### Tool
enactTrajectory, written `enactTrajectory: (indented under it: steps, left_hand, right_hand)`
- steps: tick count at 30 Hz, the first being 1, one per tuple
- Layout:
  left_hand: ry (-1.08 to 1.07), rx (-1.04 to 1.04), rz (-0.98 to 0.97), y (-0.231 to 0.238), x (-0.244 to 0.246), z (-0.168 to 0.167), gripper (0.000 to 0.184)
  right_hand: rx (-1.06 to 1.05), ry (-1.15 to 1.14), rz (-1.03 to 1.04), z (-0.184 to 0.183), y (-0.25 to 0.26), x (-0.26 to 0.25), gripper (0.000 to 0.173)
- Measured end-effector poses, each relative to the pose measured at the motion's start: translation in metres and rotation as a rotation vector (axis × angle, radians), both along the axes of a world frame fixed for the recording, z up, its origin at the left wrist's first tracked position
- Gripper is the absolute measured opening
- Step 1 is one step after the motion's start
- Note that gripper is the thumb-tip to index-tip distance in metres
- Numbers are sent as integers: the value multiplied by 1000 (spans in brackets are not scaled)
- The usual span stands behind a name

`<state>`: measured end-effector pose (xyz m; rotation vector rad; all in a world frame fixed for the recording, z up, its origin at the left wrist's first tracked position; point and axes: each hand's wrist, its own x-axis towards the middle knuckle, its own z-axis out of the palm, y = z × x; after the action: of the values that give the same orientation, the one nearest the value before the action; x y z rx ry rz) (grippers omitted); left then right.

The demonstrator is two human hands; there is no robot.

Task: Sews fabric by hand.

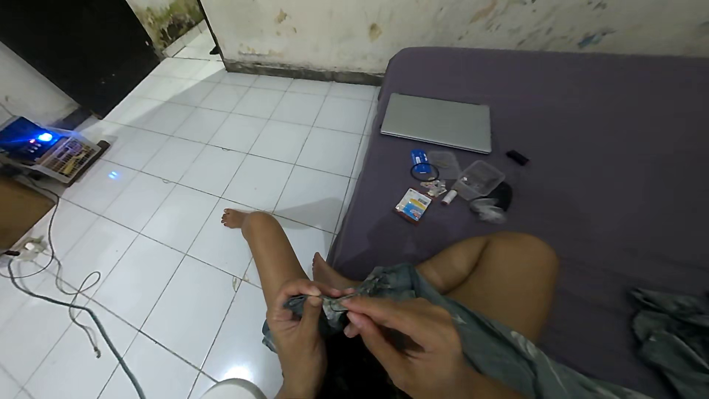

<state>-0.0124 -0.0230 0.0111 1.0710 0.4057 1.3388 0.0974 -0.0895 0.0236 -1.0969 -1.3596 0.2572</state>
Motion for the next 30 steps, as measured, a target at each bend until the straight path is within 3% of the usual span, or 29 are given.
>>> enactTrajectory:
  steps: [16,22,30]
  left_hand:
    - [-9,-44,-18,-3,2,1,14]
    - [-3,52,-33,-2,2,-2,16]
    - [90,235,-42,8,-4,-3,16]
  right_hand:
    - [41,11,-10,-4,5,0,14]
    - [28,69,-44,-3,7,-4,15]
    - [-321,472,242,19,0,5,21]
